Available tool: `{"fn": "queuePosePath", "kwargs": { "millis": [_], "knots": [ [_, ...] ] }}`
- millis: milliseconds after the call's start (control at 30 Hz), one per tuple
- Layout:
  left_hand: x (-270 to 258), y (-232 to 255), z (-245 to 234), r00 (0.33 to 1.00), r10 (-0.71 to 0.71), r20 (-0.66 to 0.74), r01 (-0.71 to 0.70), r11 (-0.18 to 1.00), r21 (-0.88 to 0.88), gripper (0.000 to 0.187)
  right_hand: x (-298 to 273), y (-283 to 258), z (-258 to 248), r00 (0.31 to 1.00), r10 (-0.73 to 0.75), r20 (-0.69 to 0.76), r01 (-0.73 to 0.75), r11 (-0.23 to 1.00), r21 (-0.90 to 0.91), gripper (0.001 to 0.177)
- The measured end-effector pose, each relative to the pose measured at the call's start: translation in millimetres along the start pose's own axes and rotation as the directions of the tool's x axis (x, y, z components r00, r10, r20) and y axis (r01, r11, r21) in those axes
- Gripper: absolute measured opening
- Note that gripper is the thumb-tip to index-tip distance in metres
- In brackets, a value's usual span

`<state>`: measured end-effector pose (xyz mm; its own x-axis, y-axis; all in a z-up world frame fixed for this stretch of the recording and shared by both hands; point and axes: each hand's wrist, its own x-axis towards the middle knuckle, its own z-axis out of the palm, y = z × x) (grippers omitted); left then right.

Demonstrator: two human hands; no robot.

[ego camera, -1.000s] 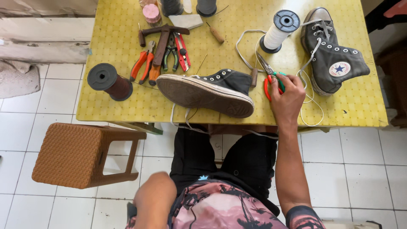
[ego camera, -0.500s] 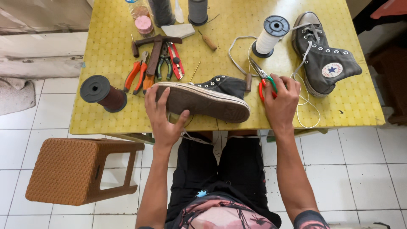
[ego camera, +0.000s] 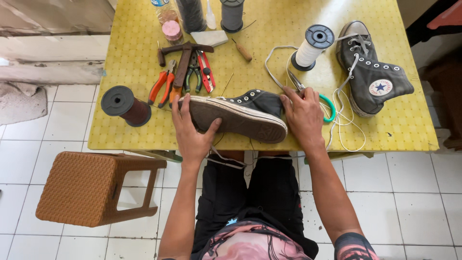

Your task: The person applies glue to the sole of a black high-top sneaker using a small white bottle. They then use a pair of scissors to trim excess material from the shoe's edge and inspect the sole.

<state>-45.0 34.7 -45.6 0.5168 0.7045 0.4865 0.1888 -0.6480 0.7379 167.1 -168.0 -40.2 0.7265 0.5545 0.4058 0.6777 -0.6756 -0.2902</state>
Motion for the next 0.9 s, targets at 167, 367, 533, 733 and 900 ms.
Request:
{"fn": "queuePosePath", "kwargs": {
  "millis": [167, 367, 533, 733, 900],
  "knots": [
    [-1, -5, 3, 0.999, -0.004, -0.033, 0.003, 1.0, -0.021, 0.096, 3, 8, 6, 0.993, 0.028, 0.114, -0.031, 0.999, 0.03, 0.025],
    [-1, -2, -3, 0.997, 0.011, -0.075, -0.017, 0.997, -0.075, 0.089, 1, 18, 6, 0.981, -0.04, 0.188, 0.03, 0.998, 0.054, 0.025],
    [4, -3, -3, 0.996, 0.023, -0.088, -0.03, 0.996, -0.081, 0.089, -6, 20, 14, 0.995, -0.067, 0.074, 0.06, 0.994, 0.087, 0.037],
    [8, -3, -7, 0.997, 0.011, -0.08, -0.02, 0.993, -0.116, 0.087, -9, -4, -25, 0.996, 0.088, -0.028, -0.064, 0.877, 0.477, 0.033],
    [11, -2, -15, 1.0, -0.015, -0.023, 0.012, 0.99, -0.144, 0.087, -42, -16, -29, 0.974, 0.142, 0.176, -0.225, 0.56, 0.797, 0.021]
  ]
}}
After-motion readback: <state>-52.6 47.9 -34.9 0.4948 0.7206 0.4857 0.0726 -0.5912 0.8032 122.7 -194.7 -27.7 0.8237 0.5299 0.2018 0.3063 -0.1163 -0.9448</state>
